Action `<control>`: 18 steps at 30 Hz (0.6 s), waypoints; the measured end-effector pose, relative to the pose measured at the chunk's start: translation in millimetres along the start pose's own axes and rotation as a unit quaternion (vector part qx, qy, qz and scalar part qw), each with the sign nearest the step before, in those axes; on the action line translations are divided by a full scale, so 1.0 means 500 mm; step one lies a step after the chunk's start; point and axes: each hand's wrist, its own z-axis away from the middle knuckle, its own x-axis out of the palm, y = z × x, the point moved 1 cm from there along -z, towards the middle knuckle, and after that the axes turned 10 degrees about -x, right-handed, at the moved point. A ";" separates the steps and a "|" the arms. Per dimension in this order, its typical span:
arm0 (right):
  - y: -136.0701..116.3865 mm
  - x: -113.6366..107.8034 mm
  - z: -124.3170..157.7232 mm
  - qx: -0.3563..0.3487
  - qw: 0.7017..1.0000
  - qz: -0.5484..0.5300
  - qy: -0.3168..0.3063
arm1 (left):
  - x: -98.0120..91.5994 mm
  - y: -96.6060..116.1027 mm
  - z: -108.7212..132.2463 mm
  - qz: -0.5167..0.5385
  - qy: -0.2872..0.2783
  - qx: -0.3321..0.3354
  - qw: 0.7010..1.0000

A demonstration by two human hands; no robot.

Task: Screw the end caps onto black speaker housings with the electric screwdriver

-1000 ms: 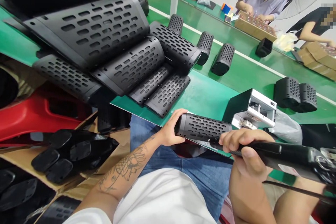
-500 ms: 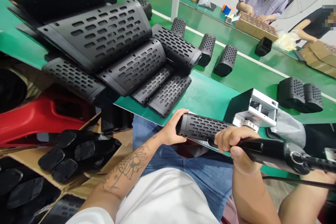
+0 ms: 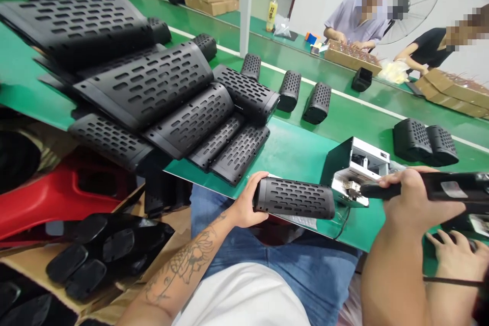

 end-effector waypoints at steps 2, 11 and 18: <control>0.041 -0.009 -0.005 0.013 1.000 -0.008 -0.010 | 0.001 0.001 0.003 -0.012 -0.007 -0.001 1.000; 0.012 -0.054 0.024 0.021 0.996 -0.082 -0.040 | 0.003 -0.010 0.005 -0.042 -0.019 0.014 0.999; 0.033 -0.043 0.012 -0.029 0.996 -0.079 -0.021 | 0.004 -0.008 0.002 -0.042 -0.002 0.023 0.999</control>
